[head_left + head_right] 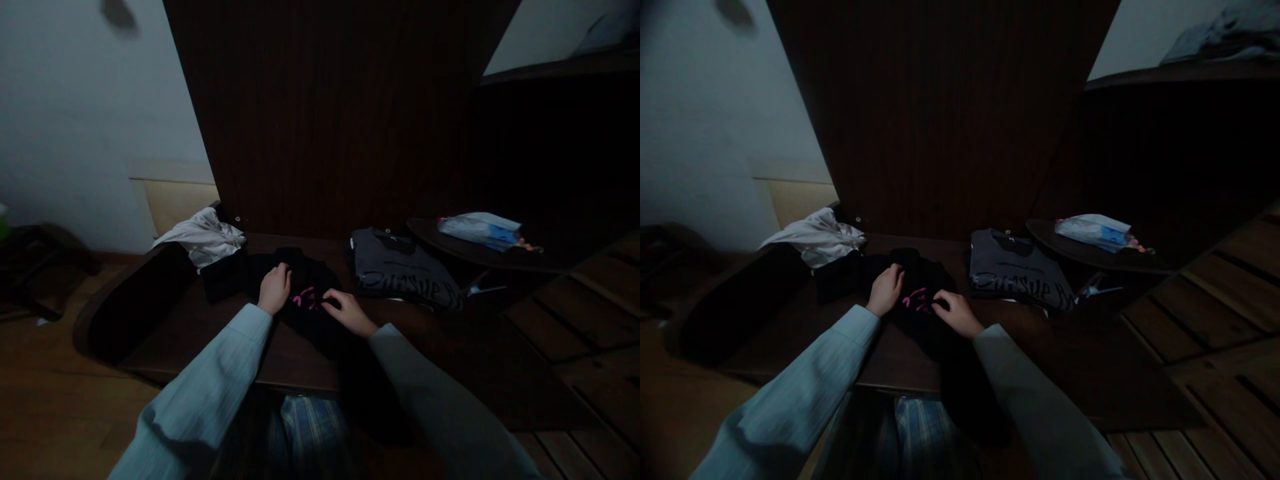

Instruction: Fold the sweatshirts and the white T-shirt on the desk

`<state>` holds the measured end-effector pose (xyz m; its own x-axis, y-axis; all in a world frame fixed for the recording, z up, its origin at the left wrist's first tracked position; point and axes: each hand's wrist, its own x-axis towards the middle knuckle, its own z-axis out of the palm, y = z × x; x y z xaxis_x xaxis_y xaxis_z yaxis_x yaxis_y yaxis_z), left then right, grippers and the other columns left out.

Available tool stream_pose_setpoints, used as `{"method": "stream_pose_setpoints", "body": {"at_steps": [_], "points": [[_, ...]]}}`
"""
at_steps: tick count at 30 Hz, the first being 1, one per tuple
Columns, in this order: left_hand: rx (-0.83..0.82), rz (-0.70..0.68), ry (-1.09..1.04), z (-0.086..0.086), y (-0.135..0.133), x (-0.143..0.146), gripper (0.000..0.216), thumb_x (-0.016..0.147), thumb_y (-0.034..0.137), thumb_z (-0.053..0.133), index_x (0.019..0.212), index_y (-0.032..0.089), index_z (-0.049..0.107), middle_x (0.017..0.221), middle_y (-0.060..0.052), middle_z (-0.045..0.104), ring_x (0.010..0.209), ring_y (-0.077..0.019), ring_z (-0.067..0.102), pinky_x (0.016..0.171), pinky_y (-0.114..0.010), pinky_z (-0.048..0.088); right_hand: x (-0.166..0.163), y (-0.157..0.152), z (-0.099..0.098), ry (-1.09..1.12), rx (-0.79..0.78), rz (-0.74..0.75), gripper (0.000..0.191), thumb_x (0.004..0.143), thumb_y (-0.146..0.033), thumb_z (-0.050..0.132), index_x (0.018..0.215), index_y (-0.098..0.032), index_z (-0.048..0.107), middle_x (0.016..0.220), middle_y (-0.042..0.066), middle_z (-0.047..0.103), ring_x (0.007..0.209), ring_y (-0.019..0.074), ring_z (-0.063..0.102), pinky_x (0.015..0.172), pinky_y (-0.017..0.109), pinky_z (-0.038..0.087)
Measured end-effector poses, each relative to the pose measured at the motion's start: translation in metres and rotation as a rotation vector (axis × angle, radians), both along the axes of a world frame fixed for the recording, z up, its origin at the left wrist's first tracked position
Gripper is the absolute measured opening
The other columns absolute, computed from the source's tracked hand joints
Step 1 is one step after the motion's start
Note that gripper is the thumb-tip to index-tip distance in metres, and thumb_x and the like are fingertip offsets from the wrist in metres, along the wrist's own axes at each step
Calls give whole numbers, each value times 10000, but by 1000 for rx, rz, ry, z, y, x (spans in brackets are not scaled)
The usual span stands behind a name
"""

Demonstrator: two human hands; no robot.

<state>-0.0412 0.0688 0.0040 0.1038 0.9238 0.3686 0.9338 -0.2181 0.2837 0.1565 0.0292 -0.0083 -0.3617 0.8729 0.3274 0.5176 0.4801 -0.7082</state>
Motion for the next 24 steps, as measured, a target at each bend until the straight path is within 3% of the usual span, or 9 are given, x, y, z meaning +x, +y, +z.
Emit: {"method": "stream_pose_setpoints", "body": {"at_steps": [5, 9, 15, 19, 22, 24], "points": [[-113, 34, 177, 14, -7, 12, 229, 867, 217, 308, 909, 124, 513, 844, -125, 626, 857, -214, 599, 760, -306, 422, -4, -5, 0, -29, -37, -102, 173, 756, -296, 465, 785, -179, 590, 778, 35, 644, 748, 175, 595, 705, 281, 424], [-163, 21, 204, 23, -19, 16, 201, 823, 176, 355, 911, 104, 521, 850, -142, 640, 847, -231, 611, 742, -318, 429, -7, -20, -2, -56, -31, -172, 178, 751, -285, 454, 804, -190, 595, 785, 36, 653, 744, 180, 604, 700, 278, 425], [-199, -56, 240, 26, -60, 13, 201, 782, 128, 372, 914, 112, 522, 824, -135, 652, 822, -221, 626, 718, -309, 438, 3, -64, -3, -121, -14, -92, 163, 737, -197, 445, 809, -197, 591, 767, 23, 648, 739, 162, 599, 681, 252, 416], [-245, -199, 272, 37, -68, 3, 203, 767, 108, 393, 906, 136, 539, 802, -121, 660, 777, -212, 635, 656, -281, 442, 18, -78, 10, -279, -63, -21, 172, 678, -118, 454, 747, -194, 592, 696, 7, 632, 675, 154, 582, 630, 239, 406], [-266, -293, 290, 58, -59, -11, 144, 783, 162, 429, 842, 179, 560, 779, -83, 664, 733, -195, 637, 620, -255, 438, 37, -75, 29, -348, -102, 1, 182, 680, -97, 450, 736, -189, 597, 682, 3, 623, 660, 150, 575, 629, 241, 414], [-247, -332, 297, 77, -53, -22, 138, 800, 203, 429, 822, 190, 564, 817, -82, 661, 761, -197, 631, 647, -260, 440, 52, -71, 44, -396, -44, 13, 177, 675, -84, 462, 725, -179, 602, 726, 20, 624, 706, 156, 573, 677, 257, 423]]}}
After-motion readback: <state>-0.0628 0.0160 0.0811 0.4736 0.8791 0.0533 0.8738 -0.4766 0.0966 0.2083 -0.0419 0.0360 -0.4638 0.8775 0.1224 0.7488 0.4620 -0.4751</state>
